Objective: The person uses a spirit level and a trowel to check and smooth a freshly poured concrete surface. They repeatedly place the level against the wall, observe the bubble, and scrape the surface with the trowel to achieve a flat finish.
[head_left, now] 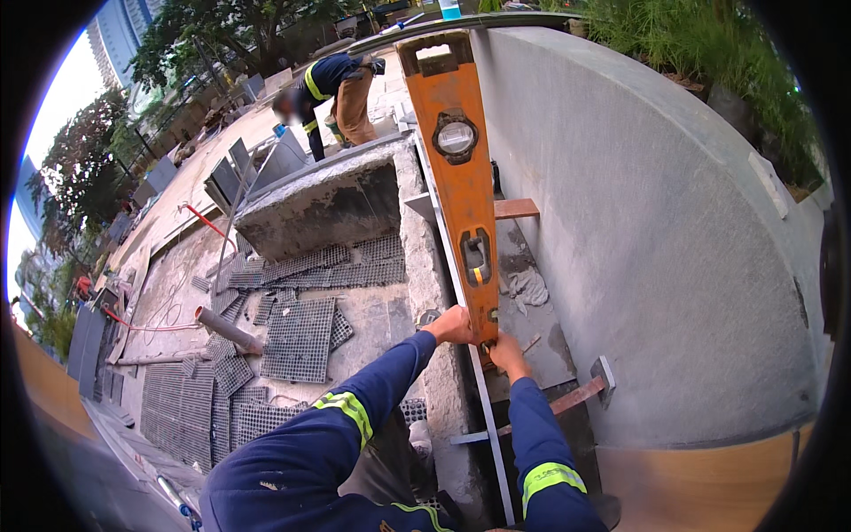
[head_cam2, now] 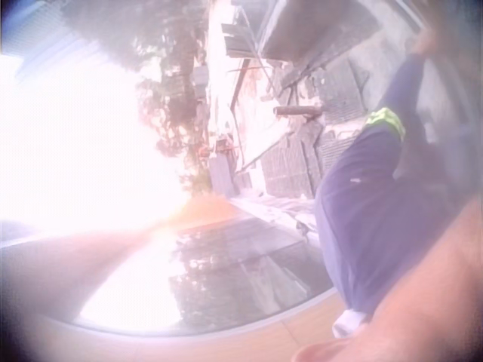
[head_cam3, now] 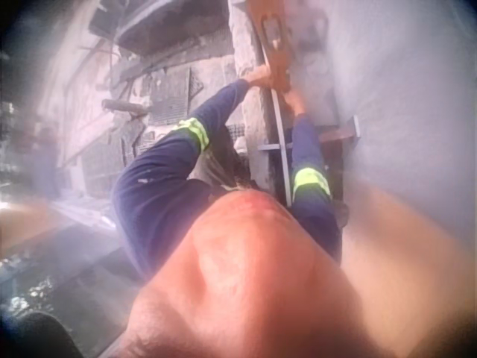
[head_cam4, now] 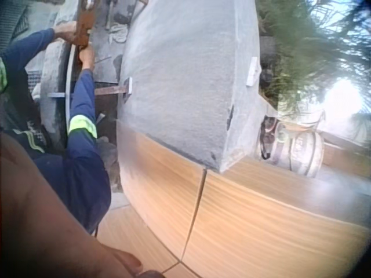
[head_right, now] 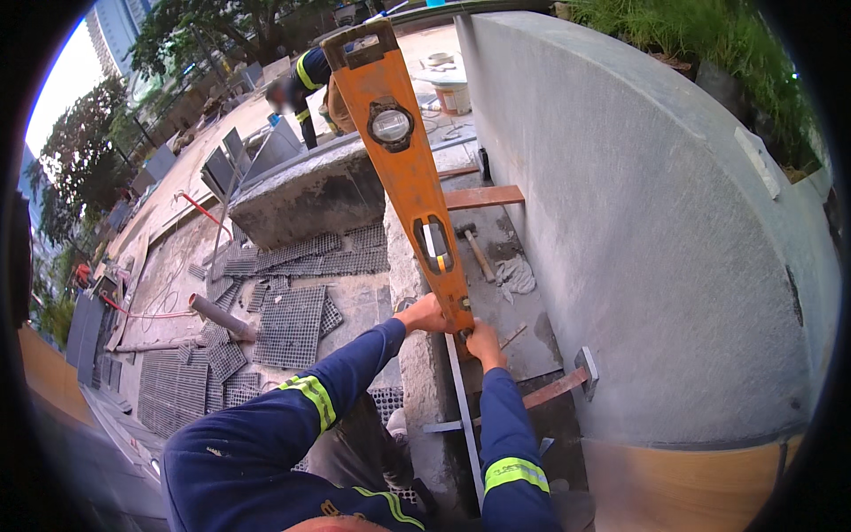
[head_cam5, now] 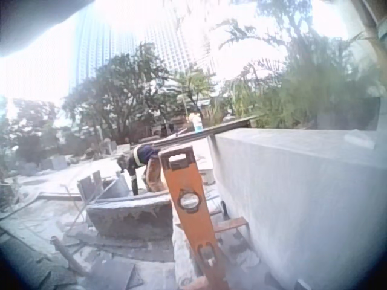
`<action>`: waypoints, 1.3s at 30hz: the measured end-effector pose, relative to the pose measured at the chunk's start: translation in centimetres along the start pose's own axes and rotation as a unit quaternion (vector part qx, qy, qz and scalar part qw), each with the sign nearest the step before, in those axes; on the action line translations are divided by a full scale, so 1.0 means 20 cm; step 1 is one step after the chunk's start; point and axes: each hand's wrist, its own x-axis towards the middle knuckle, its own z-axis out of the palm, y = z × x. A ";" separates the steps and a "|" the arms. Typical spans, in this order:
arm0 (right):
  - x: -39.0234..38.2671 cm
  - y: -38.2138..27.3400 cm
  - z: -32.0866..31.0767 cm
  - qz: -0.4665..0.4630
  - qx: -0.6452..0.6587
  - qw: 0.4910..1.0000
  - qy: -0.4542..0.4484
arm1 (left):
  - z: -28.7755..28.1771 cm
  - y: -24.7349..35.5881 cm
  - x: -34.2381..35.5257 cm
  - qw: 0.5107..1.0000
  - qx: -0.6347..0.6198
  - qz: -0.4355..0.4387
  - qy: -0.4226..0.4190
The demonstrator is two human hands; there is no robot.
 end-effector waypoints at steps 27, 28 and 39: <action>0.01 -0.07 0.02 0.047 0.048 0.996 -0.055 | -0.02 -0.05 -0.08 1.000 0.010 0.003 0.006; 0.00 -0.10 -0.01 0.067 0.067 0.992 -0.087 | -0.02 -0.07 -0.12 1.000 0.016 -0.006 0.001; 0.26 -0.30 -0.39 0.169 0.769 0.603 0.131 | -0.01 -0.08 -0.11 1.000 0.013 -0.010 0.006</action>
